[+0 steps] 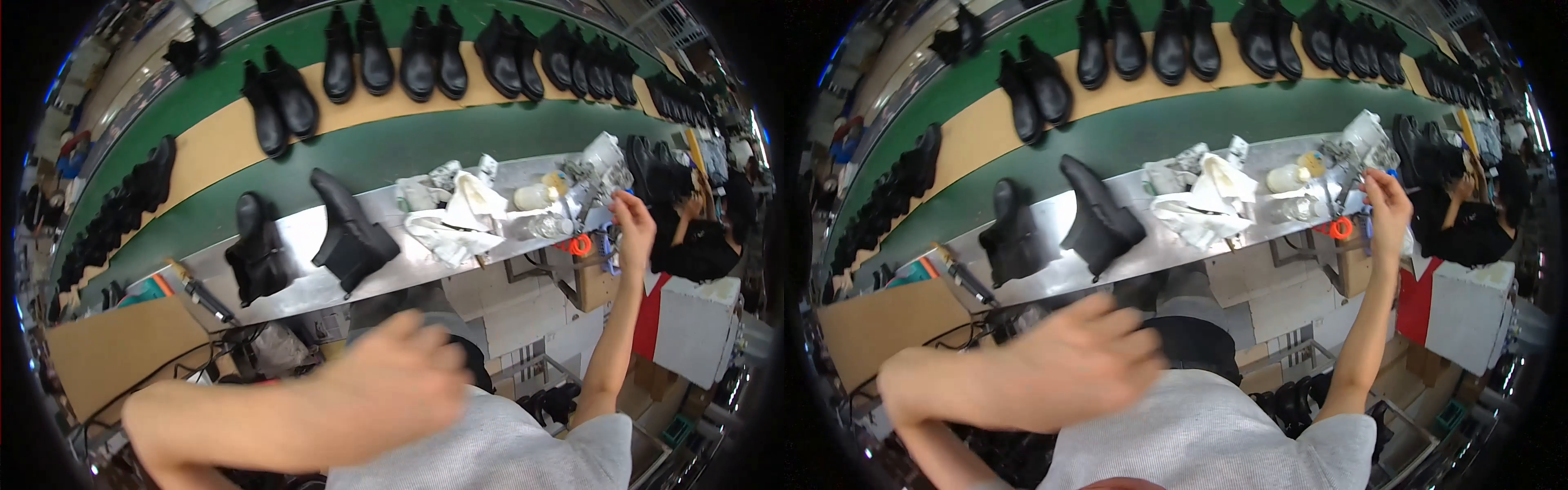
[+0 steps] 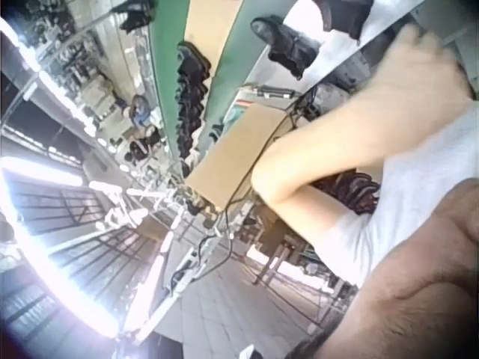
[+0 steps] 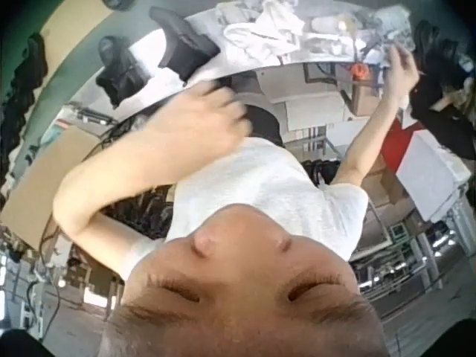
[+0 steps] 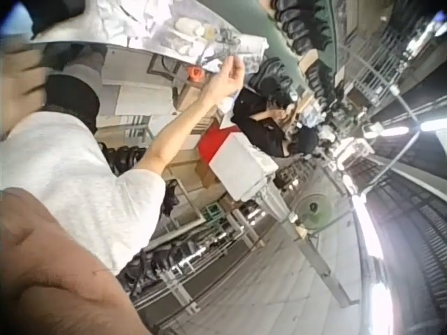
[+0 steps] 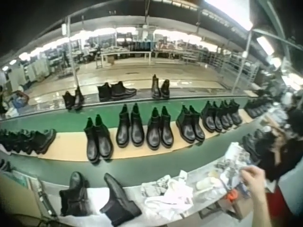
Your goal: Inspecting, cleaning, and finishing black boots at a factory workbench.
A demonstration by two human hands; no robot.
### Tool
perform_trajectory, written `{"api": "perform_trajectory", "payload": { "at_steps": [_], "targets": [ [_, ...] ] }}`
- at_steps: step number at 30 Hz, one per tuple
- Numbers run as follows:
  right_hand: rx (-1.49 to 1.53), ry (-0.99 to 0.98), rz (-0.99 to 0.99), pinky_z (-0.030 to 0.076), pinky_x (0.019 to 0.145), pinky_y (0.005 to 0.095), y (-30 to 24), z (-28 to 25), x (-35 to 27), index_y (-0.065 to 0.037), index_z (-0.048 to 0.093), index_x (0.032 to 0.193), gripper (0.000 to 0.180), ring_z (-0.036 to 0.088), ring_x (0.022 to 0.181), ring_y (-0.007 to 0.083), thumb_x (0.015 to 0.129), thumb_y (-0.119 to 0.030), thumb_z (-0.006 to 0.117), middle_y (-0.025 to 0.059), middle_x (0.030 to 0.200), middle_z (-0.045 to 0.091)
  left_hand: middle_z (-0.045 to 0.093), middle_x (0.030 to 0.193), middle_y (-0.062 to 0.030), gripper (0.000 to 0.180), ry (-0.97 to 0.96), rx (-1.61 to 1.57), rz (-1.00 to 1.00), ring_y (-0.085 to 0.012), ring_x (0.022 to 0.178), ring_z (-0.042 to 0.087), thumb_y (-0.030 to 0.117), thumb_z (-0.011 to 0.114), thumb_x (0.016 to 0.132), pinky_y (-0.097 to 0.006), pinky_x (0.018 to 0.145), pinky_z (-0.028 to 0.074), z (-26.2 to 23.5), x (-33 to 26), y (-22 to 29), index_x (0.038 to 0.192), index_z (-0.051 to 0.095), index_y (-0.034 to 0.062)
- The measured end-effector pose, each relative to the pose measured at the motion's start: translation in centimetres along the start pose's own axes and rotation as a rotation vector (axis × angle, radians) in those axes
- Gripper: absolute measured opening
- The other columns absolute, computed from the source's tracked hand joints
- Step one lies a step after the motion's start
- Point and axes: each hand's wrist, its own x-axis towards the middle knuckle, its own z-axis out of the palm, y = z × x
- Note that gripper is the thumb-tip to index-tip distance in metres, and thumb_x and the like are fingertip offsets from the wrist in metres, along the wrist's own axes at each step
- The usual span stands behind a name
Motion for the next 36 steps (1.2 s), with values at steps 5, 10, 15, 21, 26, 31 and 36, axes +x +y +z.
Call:
{"api": "perform_trajectory", "payload": {
  "at_steps": [5, 10, 15, 21, 26, 31, 36],
  "targets": [
    [0.951, -1.193, -1.12, 0.051, 0.062, 0.0233, -19.7, 0.9, -11.5, -0.007, 0.059, 0.097, 0.015, 0.061, 0.08, 0.0114, 0.092, -0.019, 0.051, 0.0008, 0.09, 0.06, 0.056, 0.074, -0.0065, 0.01, 0.202, -0.562, 0.455, -0.0196, 0.066, 0.054, 0.014, 0.06, 0.078, -0.031, 0.054, 0.041, -3.8, -19.6, 4.9, 0.074, 0.059, 0.0049],
    [0.56, -1.663, -1.417, 0.036, 0.051, 0.0217, -31.6, 5.2, -19.6, -0.007, 0.055, 0.07, 0.018, 0.053, 0.064, 0.0137, 0.082, -0.017, 0.044, 0.0052, 0.072, 0.054, 0.054, 0.065, -0.0016, 0.012, 0.523, -0.207, 0.608, -0.0131, 0.063, 0.053, 0.007, 0.051, 0.072, -0.025, 0.057, 0.04, -2.4, -28.4, 9.8, 0.063, 0.058, 0.008],
    [0.606, -1.684, -1.252, 0.044, 0.056, 0.031, -33.2, 7.2, -21.8, 0.004, 0.061, 0.085, 0.039, 0.056, 0.074, 0.0214, 0.079, -0.028, 0.04, 0.0133, 0.082, 0.057, 0.052, 0.067, 0.0006, 0.009, 0.862, 0.032, 0.858, -0.0112, 0.063, 0.05, 0.001, 0.055, 0.066, -0.026, 0.059, 0.036, 0.3, -34.1, 9.6, 0.07, 0.061, 0.0075],
    [0.66, -1.67, -1.478, 0.046, 0.059, 0.0299, -33.1, 7.4, -19.0, -0.001, 0.06, 0.085, 0.013, 0.055, 0.075, 0.0182, 0.08, -0.008, 0.05, 0.0087, 0.087, 0.057, 0.065, 0.082, 0.0008, 0.015, 1.046, -0.48, 0.548, -0.0081, 0.067, 0.059, 0.015, 0.076, 0.074, -0.023, 0.055, 0.037, 1.0, -34.2, 5.7, 0.087, 0.072, 0.0114],
    [0.836, -1.6, -1.721, 0.047, 0.062, 0.0344, -29.9, 10.3, -14.0, -0.01, 0.06, 0.074, 0.017, 0.056, 0.08, 0.0154, 0.073, -0.002, 0.045, 0.0026, 0.084, 0.056, 0.058, 0.085, -0.0109, 0.033, 1.475, -1.089, -0.33, -0.0187, 0.071, 0.056, 0.031, 0.051, 0.092, -0.031, 0.062, 0.044, 7.4, -34.6, -2.1, 0.097, 0.059, -0.0008],
    [0.304, -0.924, -0.077, 0.047, 0.082, 0.0299, -14.9, 28.4, -8.1, 0.001, 0.054, 0.116, 0.044, 0.06, 0.095, 0.0229, 0.081, -0.023, 0.066, 0.0105, 0.107, 0.061, 0.047, 0.13, -0.0158, 0.075, 1.071, -1.247, -1.367, -0.0271, 0.118, 0.046, 0.061, 0.039, 0.089, -0.042, 0.095, 0.038, 19.9, -30.3, -18.7, 0.137, 0.035, 0.0034],
    [-0.479, -0.89, -0.275, 0.046, 0.085, 0.0446, -3.0, 38.7, -13.6, 0.006, 0.033, 0.13, 0.096, 0.057, 0.098, 0.0431, 0.065, -0.051, 0.074, 0.0302, 0.107, 0.057, 0.058, 0.102, -0.0067, 0.071, 1.212, -1.428, -1.338, -0.0168, 0.094, 0.053, 0.048, 0.065, 0.078, -0.034, 0.079, 0.043, 26.3, -26.4, -22.9, 0.128, 0.046, 0.0005]
  ]
}}
